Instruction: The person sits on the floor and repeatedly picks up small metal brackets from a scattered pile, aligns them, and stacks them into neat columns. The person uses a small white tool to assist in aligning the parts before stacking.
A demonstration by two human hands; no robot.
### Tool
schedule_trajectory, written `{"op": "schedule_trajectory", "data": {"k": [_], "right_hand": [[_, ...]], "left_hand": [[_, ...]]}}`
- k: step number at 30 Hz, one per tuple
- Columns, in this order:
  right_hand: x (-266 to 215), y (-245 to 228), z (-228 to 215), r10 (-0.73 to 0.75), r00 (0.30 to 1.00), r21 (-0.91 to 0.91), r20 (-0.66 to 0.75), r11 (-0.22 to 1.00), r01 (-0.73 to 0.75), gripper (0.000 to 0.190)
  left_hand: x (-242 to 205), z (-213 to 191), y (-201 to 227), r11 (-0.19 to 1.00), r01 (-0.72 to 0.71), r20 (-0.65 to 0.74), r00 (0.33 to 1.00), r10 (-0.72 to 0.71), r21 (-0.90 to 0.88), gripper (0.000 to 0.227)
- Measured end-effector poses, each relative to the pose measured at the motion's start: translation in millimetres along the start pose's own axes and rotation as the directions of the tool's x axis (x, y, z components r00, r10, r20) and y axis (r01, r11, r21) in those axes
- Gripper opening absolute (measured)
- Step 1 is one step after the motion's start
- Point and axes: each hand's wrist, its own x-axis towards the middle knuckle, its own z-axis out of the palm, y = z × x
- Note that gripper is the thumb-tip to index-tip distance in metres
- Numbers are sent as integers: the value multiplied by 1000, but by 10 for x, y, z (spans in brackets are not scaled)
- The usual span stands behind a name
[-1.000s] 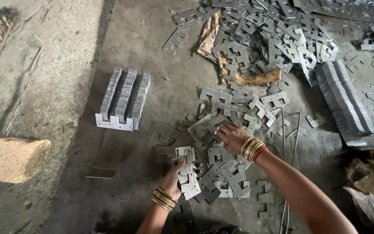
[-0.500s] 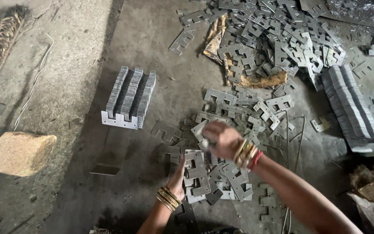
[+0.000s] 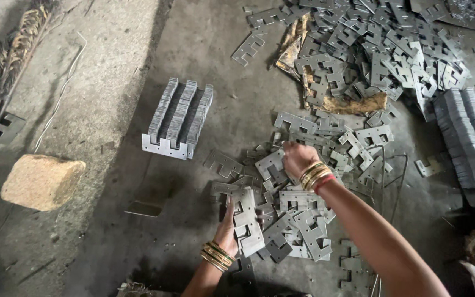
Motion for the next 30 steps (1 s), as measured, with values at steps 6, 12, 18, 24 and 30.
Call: {"op": "schedule_trajectory", "data": {"k": [6,12,18,24,30], "right_hand": [[-1065,-590,-128,-295,938,-220,-181,942,254,29],[-1029,-53,132,-37,998,218,53,976,24,42],[-561,739,391,-385,918,-244,-93,903,354,75],[-636,671,294,-301,953,-133,-26,946,295,60],[-894,455,28,33,999,65,37,997,-35,35]], "left_hand": [[150,88,-48,998,-47,-253,966,54,35,82],[99,186,-125,998,-67,-162,985,66,-4,86],[-28,295,-110,998,-1,-248,969,16,59,78],[-44,245,-136,998,-18,-179,983,30,66,84],[74,89,-282,994,-36,-245,968,60,99,93]]}}
